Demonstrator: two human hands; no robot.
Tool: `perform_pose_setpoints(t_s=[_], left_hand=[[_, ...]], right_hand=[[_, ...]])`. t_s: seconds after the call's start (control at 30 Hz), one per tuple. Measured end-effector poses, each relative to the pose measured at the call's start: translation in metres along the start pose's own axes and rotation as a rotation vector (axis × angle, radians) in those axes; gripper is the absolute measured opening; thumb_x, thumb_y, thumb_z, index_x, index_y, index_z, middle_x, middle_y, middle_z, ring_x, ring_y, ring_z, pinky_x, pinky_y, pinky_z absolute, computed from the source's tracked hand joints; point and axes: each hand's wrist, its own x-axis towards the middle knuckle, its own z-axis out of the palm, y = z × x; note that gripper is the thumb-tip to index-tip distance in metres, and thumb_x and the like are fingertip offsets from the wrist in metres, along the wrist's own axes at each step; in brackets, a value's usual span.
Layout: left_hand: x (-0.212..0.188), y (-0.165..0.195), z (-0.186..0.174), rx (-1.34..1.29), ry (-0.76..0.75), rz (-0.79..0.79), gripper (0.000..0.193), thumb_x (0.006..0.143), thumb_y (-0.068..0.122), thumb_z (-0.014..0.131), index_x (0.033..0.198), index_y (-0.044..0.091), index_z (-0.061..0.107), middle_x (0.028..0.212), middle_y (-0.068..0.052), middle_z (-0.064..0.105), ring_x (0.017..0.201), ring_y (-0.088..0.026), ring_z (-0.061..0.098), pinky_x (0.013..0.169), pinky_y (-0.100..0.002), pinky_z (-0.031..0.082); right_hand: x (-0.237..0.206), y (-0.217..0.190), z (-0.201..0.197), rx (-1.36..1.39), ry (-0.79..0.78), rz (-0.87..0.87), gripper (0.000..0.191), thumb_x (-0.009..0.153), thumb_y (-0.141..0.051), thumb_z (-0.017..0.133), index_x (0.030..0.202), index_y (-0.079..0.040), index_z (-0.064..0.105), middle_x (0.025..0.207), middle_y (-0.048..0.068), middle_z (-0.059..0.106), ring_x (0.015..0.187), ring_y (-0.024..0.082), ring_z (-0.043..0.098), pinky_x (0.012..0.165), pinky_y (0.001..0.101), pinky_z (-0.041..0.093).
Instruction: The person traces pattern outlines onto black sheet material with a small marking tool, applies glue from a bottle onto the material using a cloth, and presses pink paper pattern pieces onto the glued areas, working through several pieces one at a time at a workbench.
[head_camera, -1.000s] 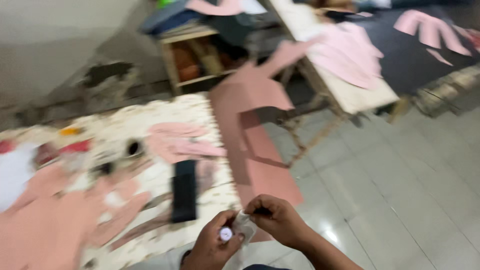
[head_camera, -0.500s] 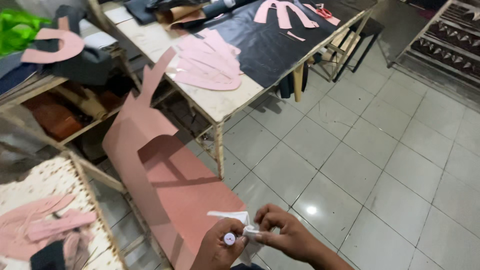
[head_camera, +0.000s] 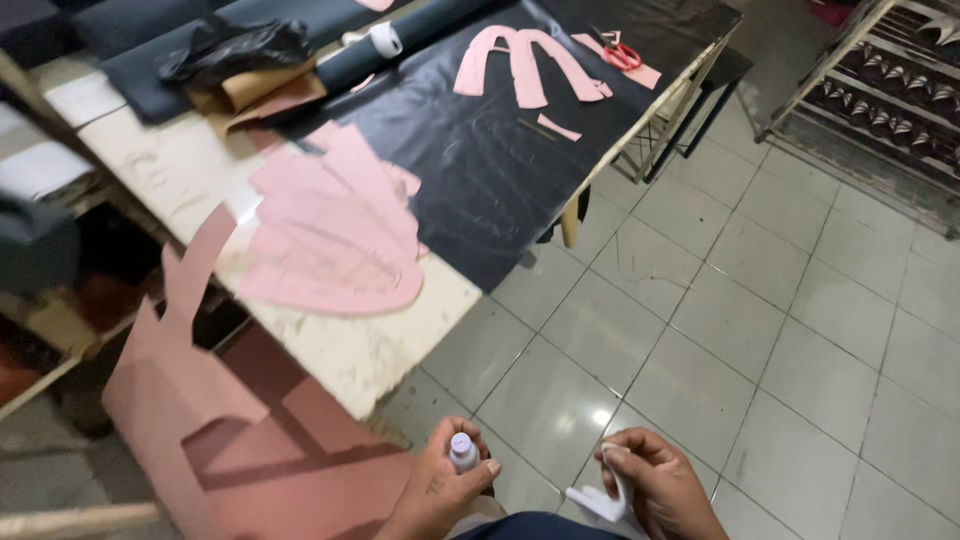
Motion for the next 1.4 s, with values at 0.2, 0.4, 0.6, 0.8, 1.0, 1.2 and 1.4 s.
perform_pose_setpoints(t_s=[0.2,0.4,0.6,0.8,1.0,1.2,1.4], left_hand=[[0.113,0.075,0.017,-0.061,-0.272,0.137,0.029,0.084,0.006,0.075,0.110,0.004,0.061,0.098,-0.005,0.063,0.117,-0.012,0.055,0.092,-0.031,0.049],[0.200,0.139,0.045,-0.191,-0.420,0.150,0.025,0.085,0.006,0.071,0.107,0.003,0.061,0.112,-0.004,0.064,0.120,-0.014,0.055,0.098,-0.033,0.050],[0.292,0.184,0.062,-0.067,-0.158,0.057,0.027,0.083,0.010,0.074,0.108,0.003,0.066,0.098,-0.003,0.064,0.087,-0.010,0.061,0.075,-0.025,0.051],[0.376,0.208,0.091,0.020,0.154,0.143,0.025,0.082,0.012,0.076,0.104,0.002,0.069,0.093,-0.004,0.066,0.080,-0.009,0.061,0.068,-0.024,0.050],[0.433,0.227,0.106,0.225,0.286,0.434,0.025,0.085,0.011,0.075,0.107,-0.001,0.071,0.103,-0.007,0.068,0.087,-0.012,0.065,0.076,-0.026,0.054],[0.451,0.237,0.101,0.367,0.396,0.466,0.027,0.083,0.011,0.074,0.106,-0.002,0.070,0.103,-0.009,0.069,0.085,-0.014,0.067,0.074,-0.026,0.054],[0.447,0.236,0.089,0.244,0.355,0.328,0.020,0.083,0.009,0.074,0.100,-0.001,0.072,0.097,-0.008,0.070,0.082,-0.012,0.067,0.073,-0.026,0.054]], right_hand=[[0.093,-0.082,0.019,-0.270,-0.206,-0.256,0.016,0.092,-0.007,0.070,0.103,0.004,0.072,0.112,0.008,0.064,0.100,0.018,0.065,0.087,0.0347,0.055],[0.179,-0.164,0.045,-0.663,-0.257,-0.464,0.017,0.090,-0.009,0.069,0.106,-0.005,0.072,0.096,0.005,0.071,0.093,0.015,0.067,0.083,0.0295,0.053],[0.306,-0.232,0.040,-0.255,-0.377,-0.338,0.018,0.096,-0.005,0.067,0.113,-0.004,0.065,0.092,0.005,0.066,0.085,0.015,0.064,0.077,0.0306,0.055],[0.408,-0.302,0.032,-0.506,-0.513,-0.234,0.020,0.090,-0.007,0.063,0.107,-0.002,0.074,0.093,0.004,0.074,0.086,0.013,0.068,0.079,0.0274,0.056],[0.458,-0.354,0.045,-0.828,-0.667,-0.502,0.023,0.086,-0.016,0.076,0.107,-0.005,0.074,0.092,0.002,0.071,0.084,0.012,0.070,0.074,0.0264,0.056],[0.478,-0.371,0.060,-1.127,-0.741,-0.789,0.016,0.085,-0.021,0.077,0.091,-0.008,0.069,0.090,0.004,0.067,0.086,0.017,0.068,0.076,0.0302,0.053],[0.478,-0.366,0.061,-0.657,-1.039,-0.492,0.013,0.091,-0.012,0.073,0.086,-0.007,0.062,0.110,0.009,0.060,0.104,0.022,0.060,0.093,0.0422,0.048]])
